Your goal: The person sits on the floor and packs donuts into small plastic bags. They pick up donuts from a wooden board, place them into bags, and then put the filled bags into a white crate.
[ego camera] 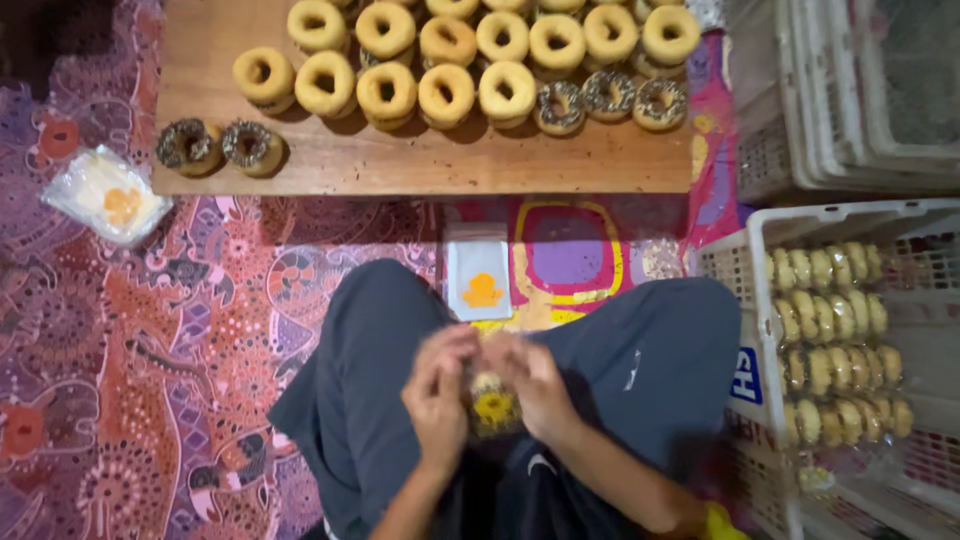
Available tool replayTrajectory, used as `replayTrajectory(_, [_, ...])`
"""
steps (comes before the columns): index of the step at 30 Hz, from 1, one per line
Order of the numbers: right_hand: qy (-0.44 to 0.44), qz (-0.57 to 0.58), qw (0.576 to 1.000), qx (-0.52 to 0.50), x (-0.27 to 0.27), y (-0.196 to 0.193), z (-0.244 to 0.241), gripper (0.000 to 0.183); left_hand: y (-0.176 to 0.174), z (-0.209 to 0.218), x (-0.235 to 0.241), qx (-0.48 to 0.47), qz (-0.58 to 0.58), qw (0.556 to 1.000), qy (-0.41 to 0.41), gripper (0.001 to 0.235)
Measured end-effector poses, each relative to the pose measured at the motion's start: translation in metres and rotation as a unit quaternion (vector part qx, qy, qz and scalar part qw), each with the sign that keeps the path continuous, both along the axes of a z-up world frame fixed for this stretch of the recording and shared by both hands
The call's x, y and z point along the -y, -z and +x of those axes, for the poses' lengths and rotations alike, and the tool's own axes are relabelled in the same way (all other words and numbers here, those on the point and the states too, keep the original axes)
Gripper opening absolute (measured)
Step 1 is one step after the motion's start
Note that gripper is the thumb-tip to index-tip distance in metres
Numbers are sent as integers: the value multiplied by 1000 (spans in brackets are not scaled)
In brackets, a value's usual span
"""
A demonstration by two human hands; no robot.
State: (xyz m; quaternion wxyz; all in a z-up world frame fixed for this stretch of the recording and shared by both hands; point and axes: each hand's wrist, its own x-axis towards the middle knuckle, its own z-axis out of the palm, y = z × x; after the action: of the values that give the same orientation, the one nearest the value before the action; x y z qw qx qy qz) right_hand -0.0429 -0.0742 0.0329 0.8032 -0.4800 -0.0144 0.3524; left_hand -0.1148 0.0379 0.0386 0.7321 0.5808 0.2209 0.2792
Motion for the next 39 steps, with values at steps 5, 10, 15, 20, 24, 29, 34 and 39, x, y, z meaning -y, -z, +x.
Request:
replayTrajectory(5, [-86,-110,966,216,-42,36,32,19,20,-32,-62,-83,192,970,-127,13])
replayTrajectory(10, [-169,-145,972,76,-63,81,8,15,56,-85,-82,-269,106,948,-134,15])
replayTrajectory(15, [-178,-128,976,-1,-50,127,-12,22,82,-108,-90,-312,-32,950,-14,34])
replayTrajectory(20, [-202,-158,964,-72,-6,149,62,49,52,-58,-84,-292,17,942,163,63])
replayTrajectory(24, [-3,-289,957,-27,37,190,180,46,23,-5,-65,-246,84,948,182,72])
replayTrajectory(29, [-95,-595,777,180,61,220,246,57,14,28,-61,-293,170,901,269,66])
replayTrajectory(34, [-25,-628,732,263,116,193,307,65,67,-8,-83,-292,84,926,223,58])
replayTrajectory(39, [147,-681,655,292,155,184,393,38,164,-66,-123,-289,72,947,119,57])
